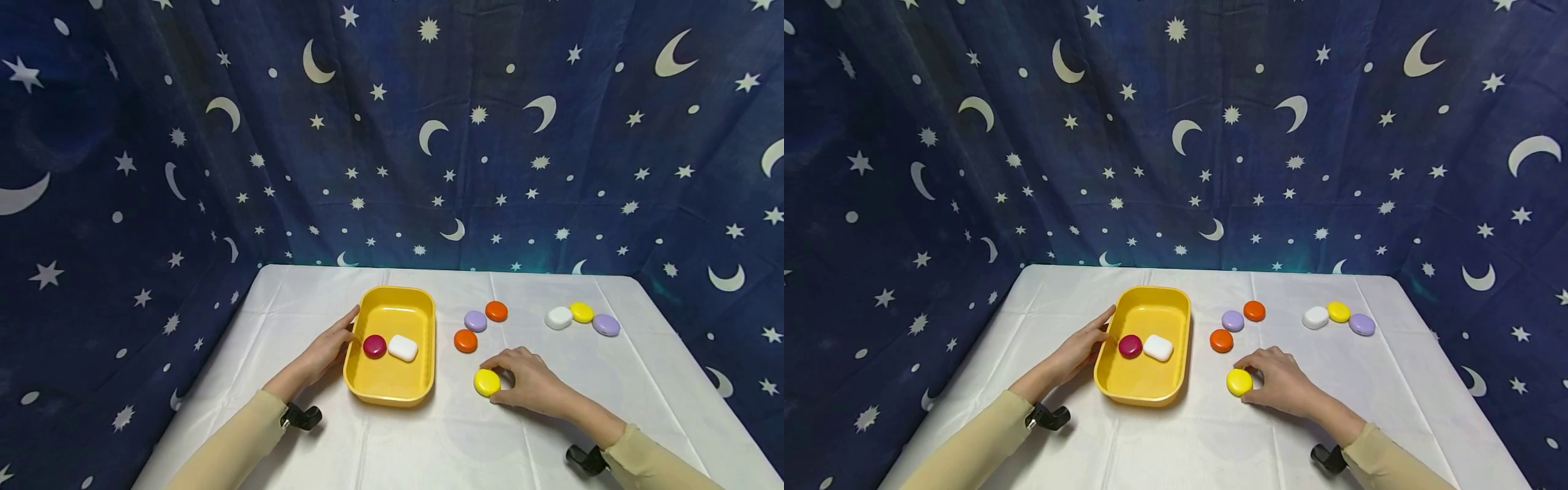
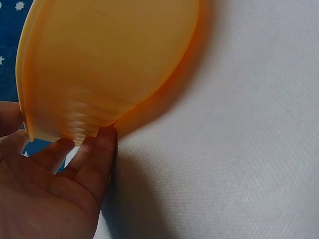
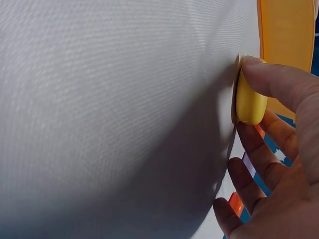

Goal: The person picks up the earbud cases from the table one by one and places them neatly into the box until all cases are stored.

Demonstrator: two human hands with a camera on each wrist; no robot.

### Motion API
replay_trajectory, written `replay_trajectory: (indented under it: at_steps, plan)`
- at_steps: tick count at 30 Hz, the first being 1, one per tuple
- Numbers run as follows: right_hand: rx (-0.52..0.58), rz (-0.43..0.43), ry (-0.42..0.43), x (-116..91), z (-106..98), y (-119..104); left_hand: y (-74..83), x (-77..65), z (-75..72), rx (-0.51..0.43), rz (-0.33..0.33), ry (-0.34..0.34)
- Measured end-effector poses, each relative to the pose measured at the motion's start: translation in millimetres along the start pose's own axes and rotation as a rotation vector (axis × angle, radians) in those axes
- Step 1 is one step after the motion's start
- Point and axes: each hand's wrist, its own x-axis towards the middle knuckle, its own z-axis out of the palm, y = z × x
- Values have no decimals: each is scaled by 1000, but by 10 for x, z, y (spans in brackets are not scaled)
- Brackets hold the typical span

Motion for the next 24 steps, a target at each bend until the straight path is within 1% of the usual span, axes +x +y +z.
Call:
replay_trajectory:
  at_steps: [3, 6, 10, 12, 15, 18, 24]
  plan:
    - [-2, -4, -5, 6, -2, -3, -7, -4, -1, 1, 0, 0]
    - [-5, -26, 1, 2, -34, -17, -16, -3, 0, 7, 1, -1]
    - [-10, -96, 50, 9, -125, -48, -17, 1, 2, 13, 0, -1]
    - [-13, -117, 77, 28, -177, -66, -15, 1, 1, 13, 0, 1]
    - [-13, -125, 100, 72, -250, -105, -11, -2, -1, 15, -2, 7]
    - [3, -117, 121, 138, -308, -167, -9, -3, -4, 24, -7, 14]
    - [51, -137, 146, 307, -380, -368, -8, -1, -6, 28, -8, 7]
